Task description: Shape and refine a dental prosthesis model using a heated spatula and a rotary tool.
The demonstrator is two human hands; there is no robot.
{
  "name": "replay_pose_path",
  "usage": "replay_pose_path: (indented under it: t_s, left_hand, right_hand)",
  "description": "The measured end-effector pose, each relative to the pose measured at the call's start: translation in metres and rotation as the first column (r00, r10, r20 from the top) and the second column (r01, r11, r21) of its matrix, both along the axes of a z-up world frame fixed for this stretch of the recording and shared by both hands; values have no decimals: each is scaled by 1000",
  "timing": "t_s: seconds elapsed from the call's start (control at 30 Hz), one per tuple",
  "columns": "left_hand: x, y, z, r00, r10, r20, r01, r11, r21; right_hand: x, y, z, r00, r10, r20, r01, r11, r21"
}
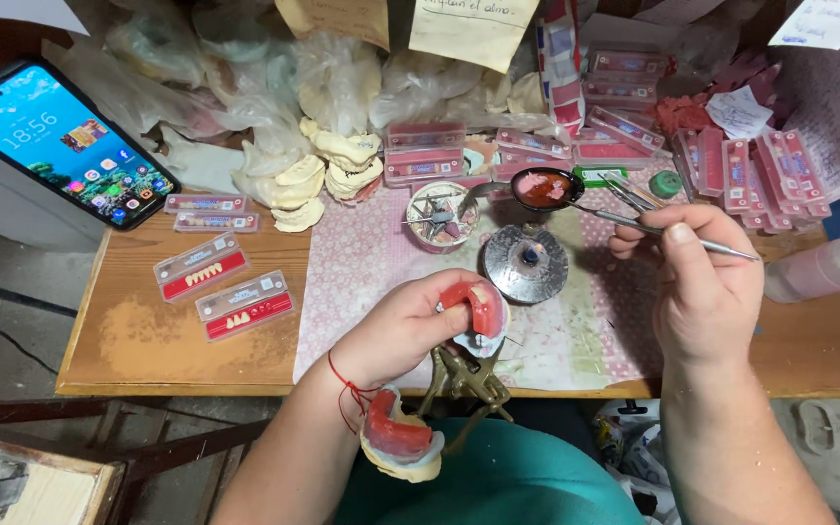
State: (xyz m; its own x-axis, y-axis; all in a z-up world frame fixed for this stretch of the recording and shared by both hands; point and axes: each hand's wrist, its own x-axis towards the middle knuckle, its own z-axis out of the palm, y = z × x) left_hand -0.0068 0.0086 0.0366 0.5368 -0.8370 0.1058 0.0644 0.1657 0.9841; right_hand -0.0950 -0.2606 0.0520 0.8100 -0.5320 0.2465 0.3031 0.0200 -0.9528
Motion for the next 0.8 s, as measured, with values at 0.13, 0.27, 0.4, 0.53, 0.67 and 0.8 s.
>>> replay_pose_path:
  t_s: [0.13, 0.27, 0.4, 0.53, 0.67, 0.8]
  left_hand:
    - [0, 0, 2, 1000, -5, 5, 5, 1000, -5]
    - [0, -1, -5, 1000, 6, 19, -6, 1000, 1]
    - [0, -1, -2, 1000, 1, 27, -1, 1000, -7]
    - [0, -2, -1, 999, -10, 44, 11, 999, -37]
    - [0, -3, -2, 999, -5, 52, 7, 999, -32]
    - [-1, -4, -1, 999, -6, 51, 7, 1000, -16]
  right_hand:
    - [-1, -1, 2, 1000, -1, 8, 1, 1000, 0]
    - [-11, -21, -6, 998, 40, 44, -43, 997, 60]
    - [-31, -46, -5, 899, 425, 101, -431, 902, 38]
    - [-51, -45, -23, 940, 265, -213, -275, 961, -15]
    - [-50, -46, -44, 896, -164, -412, -159, 748, -644]
    - [-48, -37, -35, 941, -134, -310, -191, 544, -817]
